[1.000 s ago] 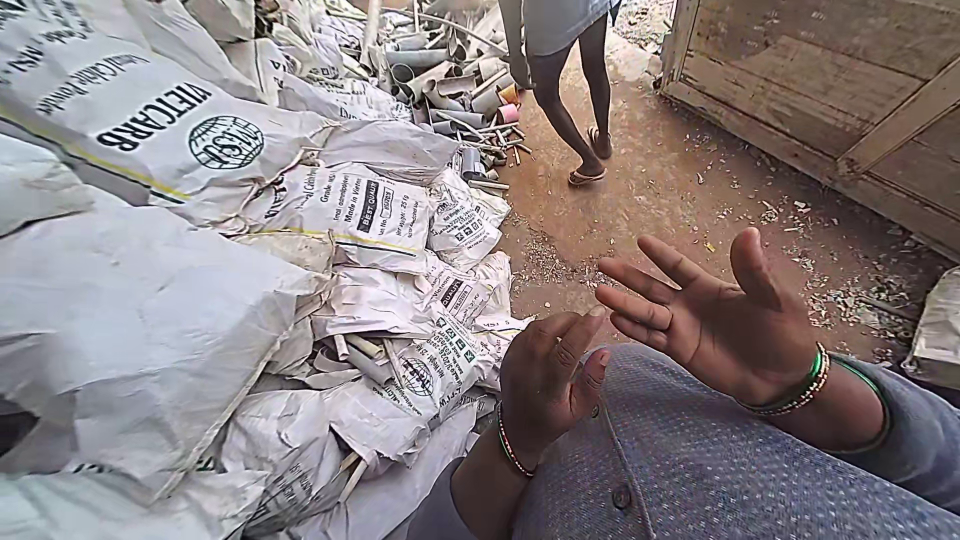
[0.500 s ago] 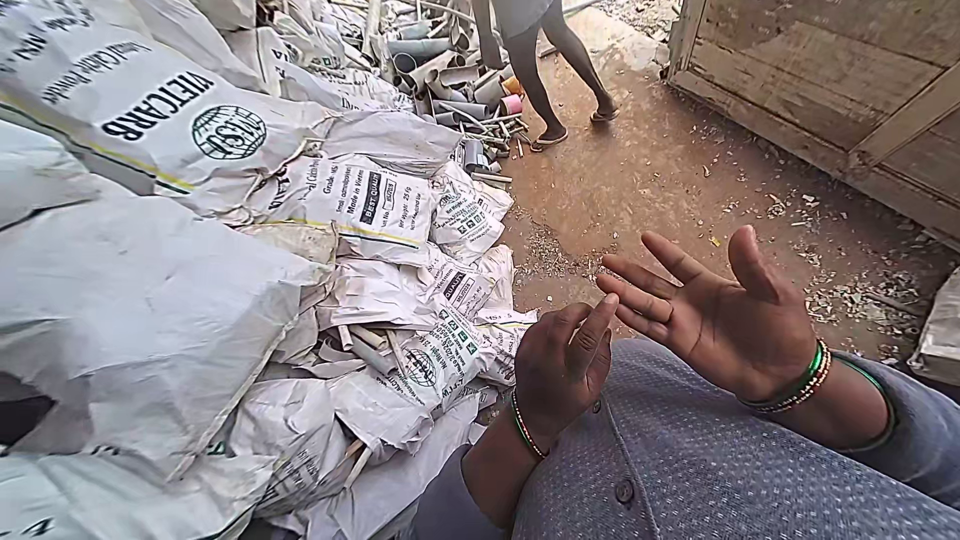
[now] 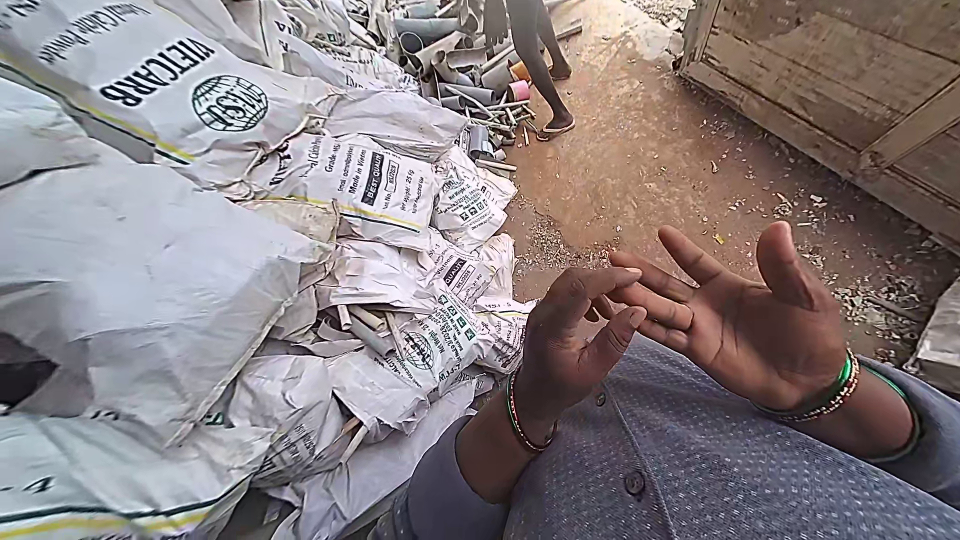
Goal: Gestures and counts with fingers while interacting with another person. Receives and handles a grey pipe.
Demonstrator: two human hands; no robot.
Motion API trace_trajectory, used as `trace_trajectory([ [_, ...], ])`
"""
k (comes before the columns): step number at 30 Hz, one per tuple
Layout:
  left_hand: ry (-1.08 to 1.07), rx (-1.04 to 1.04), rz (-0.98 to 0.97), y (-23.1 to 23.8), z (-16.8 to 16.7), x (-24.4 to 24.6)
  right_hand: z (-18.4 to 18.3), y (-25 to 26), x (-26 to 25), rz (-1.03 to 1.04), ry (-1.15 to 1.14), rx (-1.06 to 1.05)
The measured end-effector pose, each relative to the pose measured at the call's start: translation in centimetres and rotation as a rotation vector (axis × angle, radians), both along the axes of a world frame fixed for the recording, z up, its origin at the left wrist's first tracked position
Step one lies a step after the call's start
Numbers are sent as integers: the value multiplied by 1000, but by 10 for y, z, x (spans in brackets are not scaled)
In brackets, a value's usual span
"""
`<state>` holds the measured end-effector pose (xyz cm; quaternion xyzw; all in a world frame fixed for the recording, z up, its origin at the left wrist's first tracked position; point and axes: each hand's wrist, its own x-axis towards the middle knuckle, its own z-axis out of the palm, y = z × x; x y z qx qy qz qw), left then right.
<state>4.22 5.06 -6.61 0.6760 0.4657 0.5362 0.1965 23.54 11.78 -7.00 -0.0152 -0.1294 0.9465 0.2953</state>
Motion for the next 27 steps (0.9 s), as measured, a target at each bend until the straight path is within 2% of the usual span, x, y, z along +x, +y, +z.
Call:
trace_trajectory([
  [8,-98,-193,-107,6,20,13,2,-8,19,-21,5,-33],
  [18,-354,-595,-351,17,35,23,4,-15,49,-23,42,-107],
  [27,-400,-663,-420,22,37,33,4,-20,61,-50,32,-125],
])
